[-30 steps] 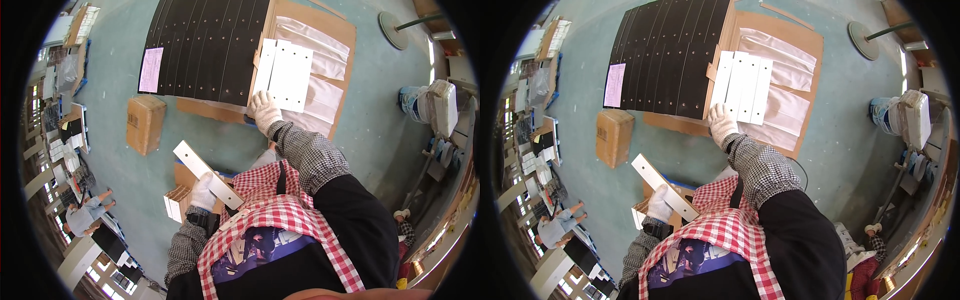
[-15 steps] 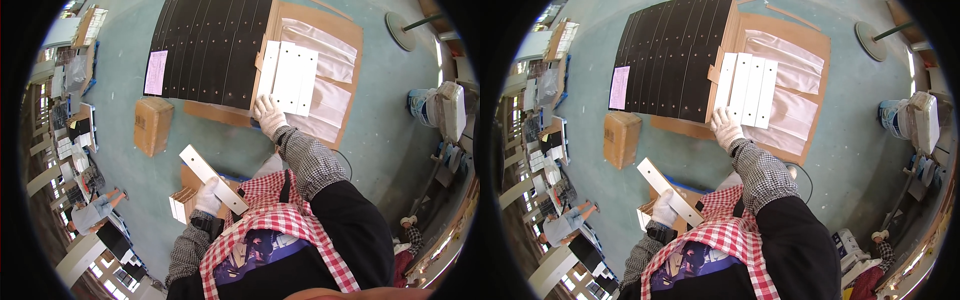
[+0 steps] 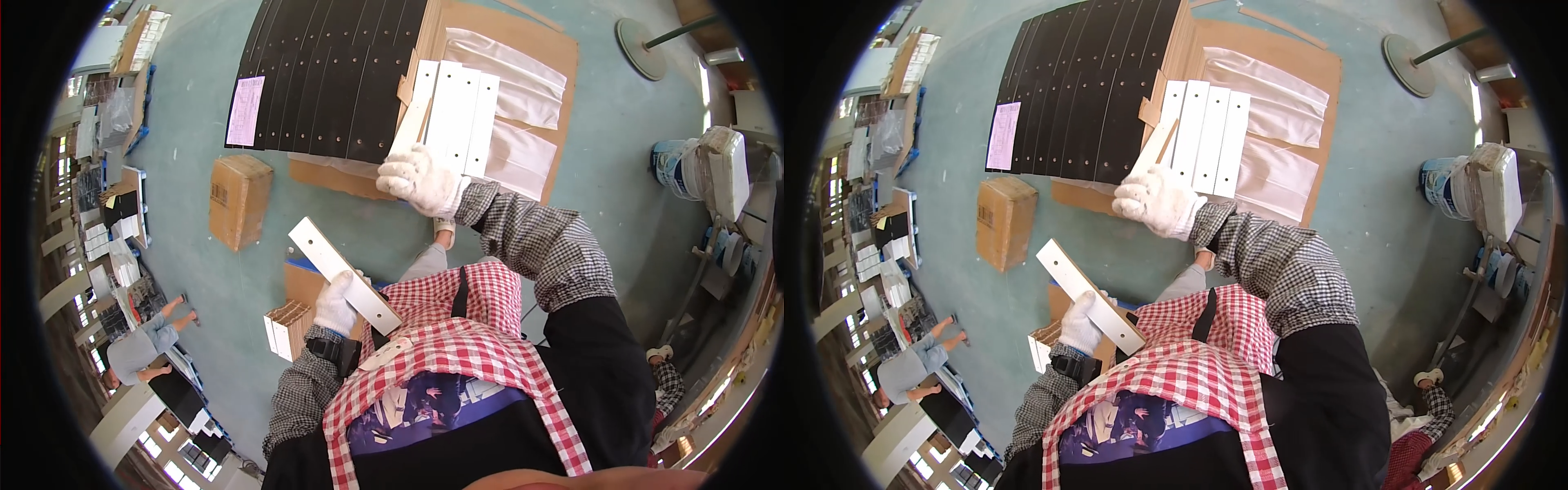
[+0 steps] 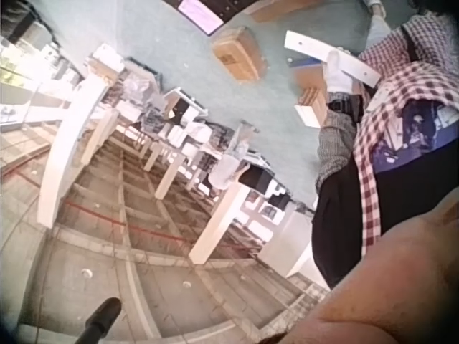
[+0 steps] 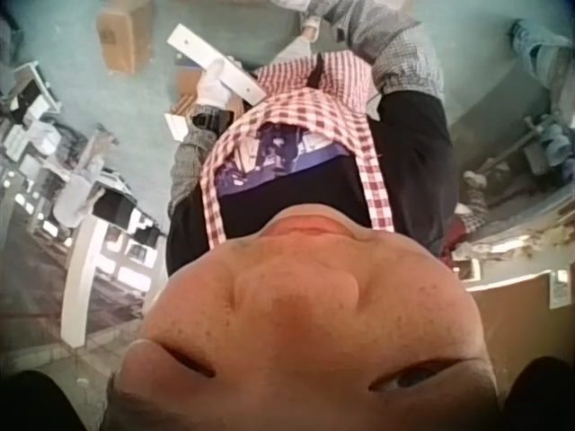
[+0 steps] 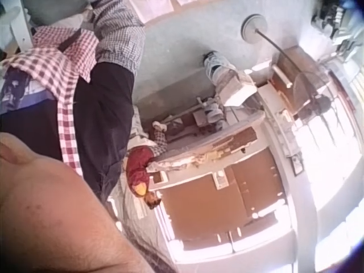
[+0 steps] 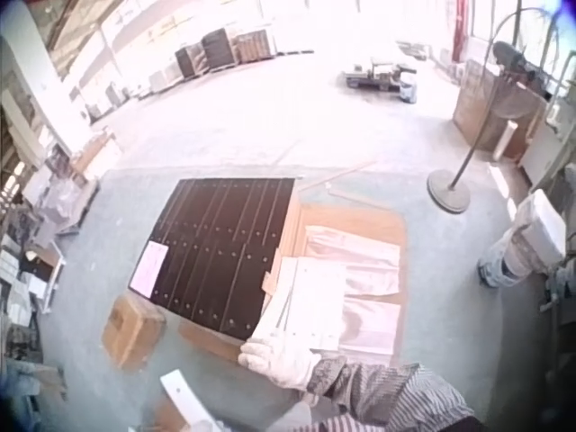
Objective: Sanding the edges of white wooden furniture boards using a sanding block and organizing them in stacks.
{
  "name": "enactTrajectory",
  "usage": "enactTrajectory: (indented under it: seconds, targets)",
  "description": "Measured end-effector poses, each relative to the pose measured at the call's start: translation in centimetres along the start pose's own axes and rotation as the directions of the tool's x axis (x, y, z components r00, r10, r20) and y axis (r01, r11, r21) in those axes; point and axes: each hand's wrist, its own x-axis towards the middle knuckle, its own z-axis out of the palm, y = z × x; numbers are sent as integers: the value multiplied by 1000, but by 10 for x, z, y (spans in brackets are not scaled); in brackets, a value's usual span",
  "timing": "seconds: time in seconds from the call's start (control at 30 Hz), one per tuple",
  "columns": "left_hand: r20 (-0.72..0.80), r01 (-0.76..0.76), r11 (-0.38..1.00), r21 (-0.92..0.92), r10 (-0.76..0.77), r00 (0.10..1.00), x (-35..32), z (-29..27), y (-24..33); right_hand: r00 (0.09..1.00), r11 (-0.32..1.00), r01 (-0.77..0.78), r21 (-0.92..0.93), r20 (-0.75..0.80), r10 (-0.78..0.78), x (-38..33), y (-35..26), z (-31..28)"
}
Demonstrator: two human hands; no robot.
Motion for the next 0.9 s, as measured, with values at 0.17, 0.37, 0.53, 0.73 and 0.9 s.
enactTrajectory:
  seconds: [0.17, 0.37, 0.53, 0.73, 0.9]
  targets:
    - [122, -68, 998, -17, 69, 990, 4, 9, 4, 804, 932, -248, 266, -480, 351, -2, -5, -88]
    - [481, 8, 997, -80, 31, 876, 11, 54, 31, 8, 229, -271, 935, -236, 972, -31, 25, -125]
    - [731, 83, 996, -28, -36, 681, 19, 92, 47, 72, 16, -39, 999, -13, 997, -41, 27, -119]
    - [757, 90, 988, -124, 35, 652, 3, 120, 63, 5, -24, -5, 1000, 24, 1000, -40, 29, -124]
    - [713, -24, 999, 24, 0, 701, 19, 116, 70, 36, -68, -9, 998, 68, 997, -38, 26, -121]
